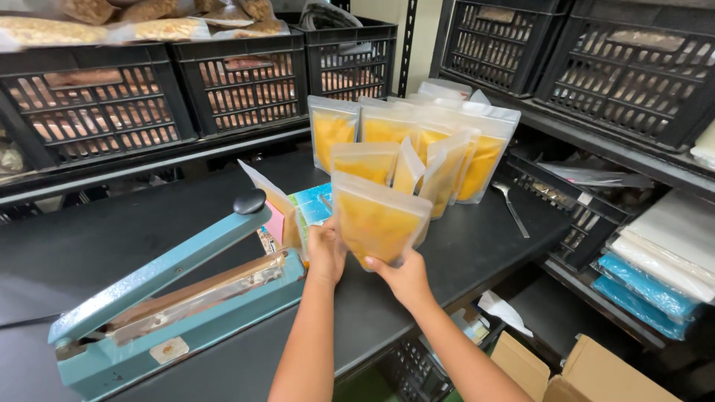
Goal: The person takes sealed plastic pouches filled with a yellow food substance from a table and places them into a cardboard box.
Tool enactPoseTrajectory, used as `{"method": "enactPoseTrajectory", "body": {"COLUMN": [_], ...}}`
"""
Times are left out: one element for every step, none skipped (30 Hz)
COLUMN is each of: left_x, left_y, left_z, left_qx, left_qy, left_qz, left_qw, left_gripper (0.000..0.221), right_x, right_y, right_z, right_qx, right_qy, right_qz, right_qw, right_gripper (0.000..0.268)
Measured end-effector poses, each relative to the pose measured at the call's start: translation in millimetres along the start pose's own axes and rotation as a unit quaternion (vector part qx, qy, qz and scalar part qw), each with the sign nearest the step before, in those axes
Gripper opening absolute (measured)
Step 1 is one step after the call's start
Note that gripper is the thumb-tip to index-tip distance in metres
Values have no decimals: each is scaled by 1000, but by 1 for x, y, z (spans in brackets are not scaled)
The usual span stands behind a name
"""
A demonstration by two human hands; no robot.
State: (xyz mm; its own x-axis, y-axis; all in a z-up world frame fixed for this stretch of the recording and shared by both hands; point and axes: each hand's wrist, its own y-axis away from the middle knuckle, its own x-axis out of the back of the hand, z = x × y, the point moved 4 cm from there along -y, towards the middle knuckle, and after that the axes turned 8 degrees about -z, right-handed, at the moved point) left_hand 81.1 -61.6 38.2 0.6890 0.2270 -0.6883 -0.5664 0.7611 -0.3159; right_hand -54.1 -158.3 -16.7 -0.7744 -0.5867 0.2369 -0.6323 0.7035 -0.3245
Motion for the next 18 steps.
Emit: {"method": "enactPoseTrajectory", "body": {"left_x": [5,11,16,14,11,7,-8,-24,-41,-45,-51,-57,-62,-67,-72,-70,-67,-64], "left_y": [-6,-11,-15,-13,-9,-5,3,11,21,17,16,15,16,17,16,13,11,8], "left_z": [-4,-9,-16,-25,-30,-36,-36,-33,-31,-40,-47,-54,-58,-63,-67,-76,-83,-91], "left_qx": [1,31,61,63,21,-21,-17,-36,-57,-54,-88,-122,-120,-94,-70,-69,-71,-73], "left_qy": [-1,-30,-58,-58,-231,-396,-395,-513,-621,-619,-662,-701,-699,-710,-721,-720,-711,-702], "left_qz": [-1,5,12,11,18,23,17,33,49,42,41,39,35,48,59,53,69,84], "left_qw": [1000,999,996,996,973,918,918,857,780,783,744,701,704,696,687,689,696,704], "left_gripper": [49,50,52,52,46,41,41,34,28,28,28,31,31,41,52,52,42,32], "right_x": [3,9,15,24,33,44,54,65,78,89,101,113,124,135,146,159,172,184], "right_y": [11,23,36,46,58,70,75,80,87,89,93,97,104,112,118,125,132,140], "right_z": [-5,-12,-19,-24,-27,-29,-27,-24,-22,-14,-8,-2,-8,-11,-15,-8,-1,6], "right_qx": [0,24,47,46,28,11,8,6,5,3,11,20,17,-15,-46,-47,-55,-63], "right_qy": [-1,-4,-7,-7,-48,-89,-88,-111,-132,-129,-115,-101,-98,-93,-89,-87,-81,-75], "right_qz": [2,25,48,50,53,56,63,73,83,90,98,106,110,121,133,139,143,147], "right_qw": [1000,999,998,998,997,994,994,991,988,988,988,989,989,988,986,985,985,984], "right_gripper": [56,50,43,43,42,42,42,41,41,41,39,37,37,39,40,40,41,42]}}
